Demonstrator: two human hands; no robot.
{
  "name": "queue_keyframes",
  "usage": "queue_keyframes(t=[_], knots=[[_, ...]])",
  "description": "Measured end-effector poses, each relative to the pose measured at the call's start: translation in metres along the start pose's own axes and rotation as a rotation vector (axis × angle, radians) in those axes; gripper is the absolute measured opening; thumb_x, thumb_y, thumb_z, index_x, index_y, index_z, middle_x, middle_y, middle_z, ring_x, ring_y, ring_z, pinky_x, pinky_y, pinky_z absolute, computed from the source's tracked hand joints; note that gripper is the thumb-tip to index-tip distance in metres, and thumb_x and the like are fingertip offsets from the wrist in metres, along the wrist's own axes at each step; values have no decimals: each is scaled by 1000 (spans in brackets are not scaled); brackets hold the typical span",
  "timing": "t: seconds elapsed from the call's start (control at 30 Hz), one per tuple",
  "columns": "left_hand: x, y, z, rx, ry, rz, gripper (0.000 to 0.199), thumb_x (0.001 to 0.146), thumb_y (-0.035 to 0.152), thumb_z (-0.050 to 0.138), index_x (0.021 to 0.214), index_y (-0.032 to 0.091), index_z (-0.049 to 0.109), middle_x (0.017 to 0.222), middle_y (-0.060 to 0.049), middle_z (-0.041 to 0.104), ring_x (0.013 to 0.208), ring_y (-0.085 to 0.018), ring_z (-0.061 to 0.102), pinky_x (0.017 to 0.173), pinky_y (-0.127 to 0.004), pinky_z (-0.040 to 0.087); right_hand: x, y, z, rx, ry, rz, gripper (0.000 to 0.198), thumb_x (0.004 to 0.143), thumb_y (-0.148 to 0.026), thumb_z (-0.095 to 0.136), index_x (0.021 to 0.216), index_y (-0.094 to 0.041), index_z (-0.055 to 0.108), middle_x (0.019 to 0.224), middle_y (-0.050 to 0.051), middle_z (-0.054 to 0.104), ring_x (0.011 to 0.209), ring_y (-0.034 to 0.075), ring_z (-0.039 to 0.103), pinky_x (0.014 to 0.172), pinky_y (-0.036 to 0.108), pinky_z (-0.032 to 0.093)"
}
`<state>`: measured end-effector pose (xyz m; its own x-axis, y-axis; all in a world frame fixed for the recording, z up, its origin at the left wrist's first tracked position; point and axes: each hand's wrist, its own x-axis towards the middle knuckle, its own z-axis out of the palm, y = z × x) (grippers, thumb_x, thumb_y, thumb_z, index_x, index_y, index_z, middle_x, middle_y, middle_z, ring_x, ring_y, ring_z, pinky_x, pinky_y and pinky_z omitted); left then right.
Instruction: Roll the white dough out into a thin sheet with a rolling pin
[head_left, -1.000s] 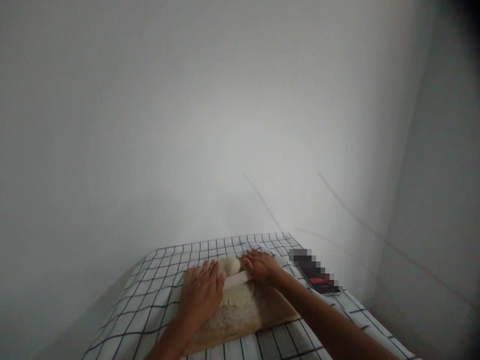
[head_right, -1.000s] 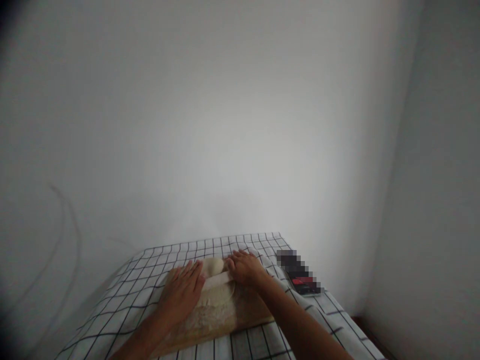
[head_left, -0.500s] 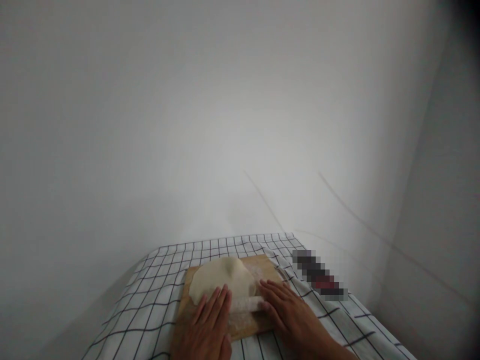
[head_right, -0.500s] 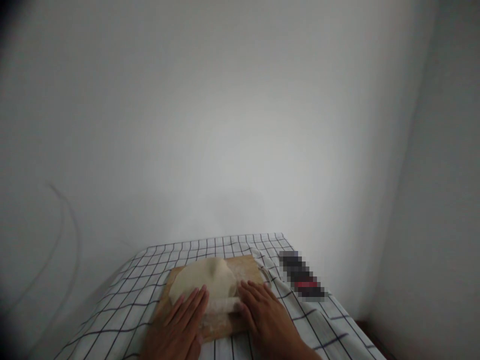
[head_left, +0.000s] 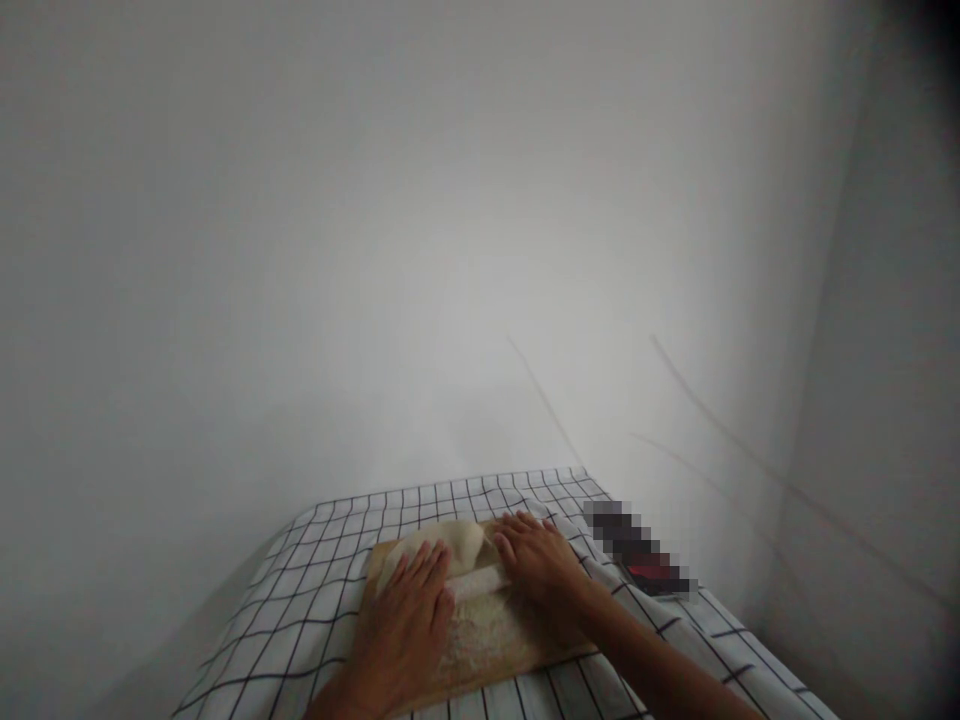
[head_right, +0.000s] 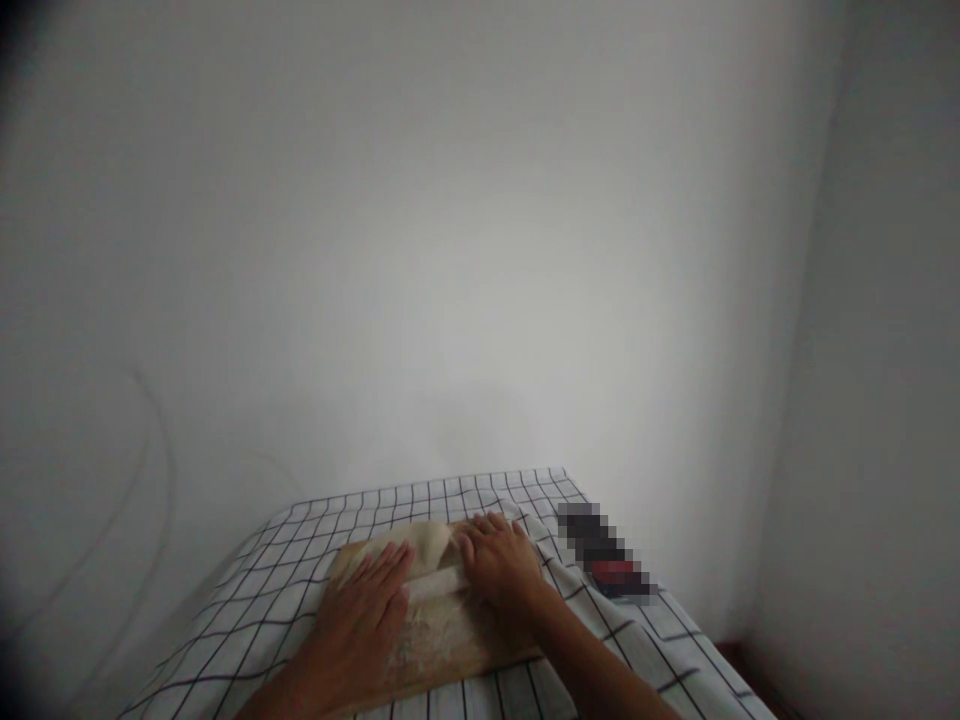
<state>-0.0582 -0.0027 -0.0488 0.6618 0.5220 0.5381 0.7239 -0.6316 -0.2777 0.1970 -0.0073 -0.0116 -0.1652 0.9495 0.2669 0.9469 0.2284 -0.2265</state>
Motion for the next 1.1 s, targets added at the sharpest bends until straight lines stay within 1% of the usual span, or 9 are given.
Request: queue_keyframes(t=[0.17, 0.33, 0.47, 0.6, 0.67, 0.77, 0.87, 1.03, 1.1], knots=[[-27, 17, -16, 27, 93, 116, 72, 100, 33, 42, 165, 15, 15, 161, -11, 44, 145, -27, 48, 113, -44, 50, -48, 0, 6, 32, 56, -25, 52, 107, -43, 31, 150, -26, 54, 158, 7, 49, 149, 32, 40, 121, 57, 34], [-40, 21, -15, 40, 97, 166, 83, 95, 31, 45, 166, 15, 5, 158, -10, 48, 139, -26, 55, 108, -39, 53, -72, 3, 11, 109, 48, -50, 56, 107, -52, 30, 157, -31, 45, 162, 1, 42, 152, 28, 35, 125, 51, 31], [-29, 11, -5, 31, 120, 139, 74, 99, 31, 44, 165, 14, 15, 157, -11, 50, 139, -25, 55, 109, -38, 53, -42, 5, 10, 45, 39, -42, 53, 107, -48, 33, 151, -27, 53, 160, 6, 47, 151, 32, 36, 123, 56, 30], [-5, -6, 4, 29, 59, 63, 51, 105, 32, 39, 154, 20, 45, 149, -9, 59, 136, -25, 58, 110, -41, 53, 7, 7, 11, 44, 10, -19, 52, 107, -45, 31, 149, -26, 55, 158, 11, 49, 149, 34, 39, 118, 63, 32], [7, -10, 8, 32, -7, -9, 46, 104, 30, 39, 146, 21, 56, 148, -9, 60, 136, -27, 58, 111, -47, 52, 27, 7, 10, 71, -17, 2, 53, 107, -43, 28, 150, -24, 53, 158, 11, 49, 149, 31, 41, 118, 60, 34], [18, -11, 13, 57, -50, -139, 46, 103, 26, 39, 143, 19, 59, 147, -10, 61, 137, -30, 57, 112, -53, 49, 42, 5, 8, 88, -27, 29, 54, 107, -41, 27, 152, -22, 51, 159, 12, 48, 149, 28, 40, 119, 54, 33], [17, -9, 18, 107, 16, -142, 46, 103, 29, 40, 143, 19, 59, 144, -10, 64, 133, -30, 60, 110, -52, 50, 40, 2, 7, 73, -11, 41, 57, 107, -41, 27, 155, -19, 47, 161, 12, 43, 151, 30, 38, 121, 54, 33], [-3, -5, 20, 181, 289, 45, 54, 102, 39, 43, 153, 20, 46, 146, -8, 62, 129, -26, 63, 103, -40, 54, 1, 5, 13, 54, 16, 37, 61, 106, -48, 31, 157, -17, 44, 164, 14, 36, 152, 34, 34, 121, 56, 31], [-12, 2, 20, 197, 338, 127, 59, 103, 38, 41, 159, 20, 37, 144, -7, 65, 125, -22, 66, 99, -34, 54, -21, 11, 19, 82, 75, -2, 61, 105, -51, 35, 154, -18, 48, 164, 14, 38, 152, 35, 34, 122, 55, 31]])
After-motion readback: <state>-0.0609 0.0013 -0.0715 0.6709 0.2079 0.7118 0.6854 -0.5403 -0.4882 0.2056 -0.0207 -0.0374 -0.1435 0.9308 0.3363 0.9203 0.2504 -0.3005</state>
